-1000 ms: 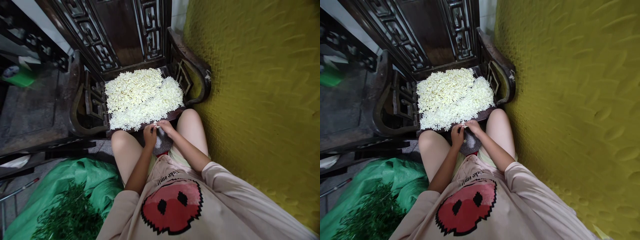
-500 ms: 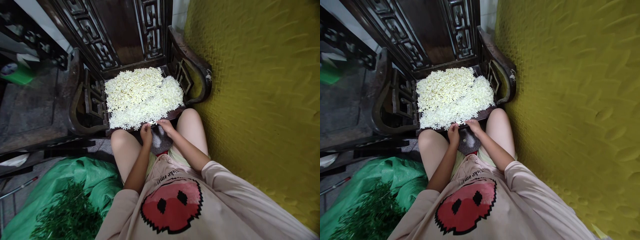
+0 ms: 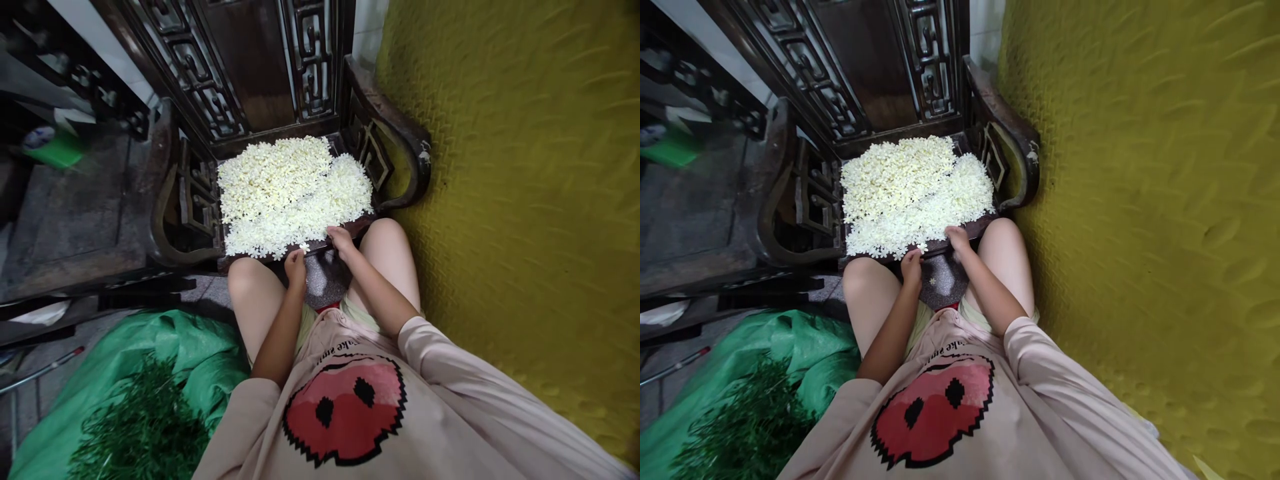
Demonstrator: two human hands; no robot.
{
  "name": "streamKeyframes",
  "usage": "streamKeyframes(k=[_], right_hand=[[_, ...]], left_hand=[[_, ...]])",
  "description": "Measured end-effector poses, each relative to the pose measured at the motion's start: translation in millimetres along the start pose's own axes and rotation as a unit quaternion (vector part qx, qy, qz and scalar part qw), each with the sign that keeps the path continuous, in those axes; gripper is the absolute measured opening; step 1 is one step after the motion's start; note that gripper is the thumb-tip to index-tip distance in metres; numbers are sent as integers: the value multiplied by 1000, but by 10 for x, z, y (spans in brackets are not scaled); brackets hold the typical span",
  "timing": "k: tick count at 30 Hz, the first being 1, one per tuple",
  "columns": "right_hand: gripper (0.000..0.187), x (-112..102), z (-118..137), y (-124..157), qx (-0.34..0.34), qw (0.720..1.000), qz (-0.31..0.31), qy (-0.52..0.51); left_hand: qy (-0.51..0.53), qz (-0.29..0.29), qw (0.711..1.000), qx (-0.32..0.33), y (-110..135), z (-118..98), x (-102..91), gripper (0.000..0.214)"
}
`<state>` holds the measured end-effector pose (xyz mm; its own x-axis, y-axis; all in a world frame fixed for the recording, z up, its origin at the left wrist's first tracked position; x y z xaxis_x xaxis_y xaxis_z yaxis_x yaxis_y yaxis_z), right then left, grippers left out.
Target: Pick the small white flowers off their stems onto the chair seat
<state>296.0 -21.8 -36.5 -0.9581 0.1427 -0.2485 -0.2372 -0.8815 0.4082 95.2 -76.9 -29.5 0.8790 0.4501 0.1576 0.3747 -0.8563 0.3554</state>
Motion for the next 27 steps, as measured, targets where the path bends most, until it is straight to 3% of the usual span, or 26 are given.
streamKeyframes(k=[3,7,14,21,27], right_hand=[[30,157,-96,204,18,1000,22,1],[30,368,8,408,-34,995,89,9],[29,320,122,426,-75,993,72,49],[30,297,211,454,-96,990,80,60],[33,399,227,446,-117,984,121,63]], left_hand=[[0,-7,1000,-23,3,42,-3,17],[-29,4,999,15,-11,-2,19,19],[-84,48,992,82,33,-110,99,19],[-52,63,994,78,30,-118,112,22],[-45,37,996,68,26,-156,75,19]])
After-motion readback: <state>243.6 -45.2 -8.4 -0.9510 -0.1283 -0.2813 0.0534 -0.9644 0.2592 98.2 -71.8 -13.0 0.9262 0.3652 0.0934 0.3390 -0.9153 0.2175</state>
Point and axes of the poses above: each hand's wrist, its own y-axis away from the middle knuckle, its own x-axis out of the palm, z = x × y, the point moved 10 cm from there along -y, towards the middle knuckle, and after that the axes turned 13 degrees about y, right-handed, at the moved point
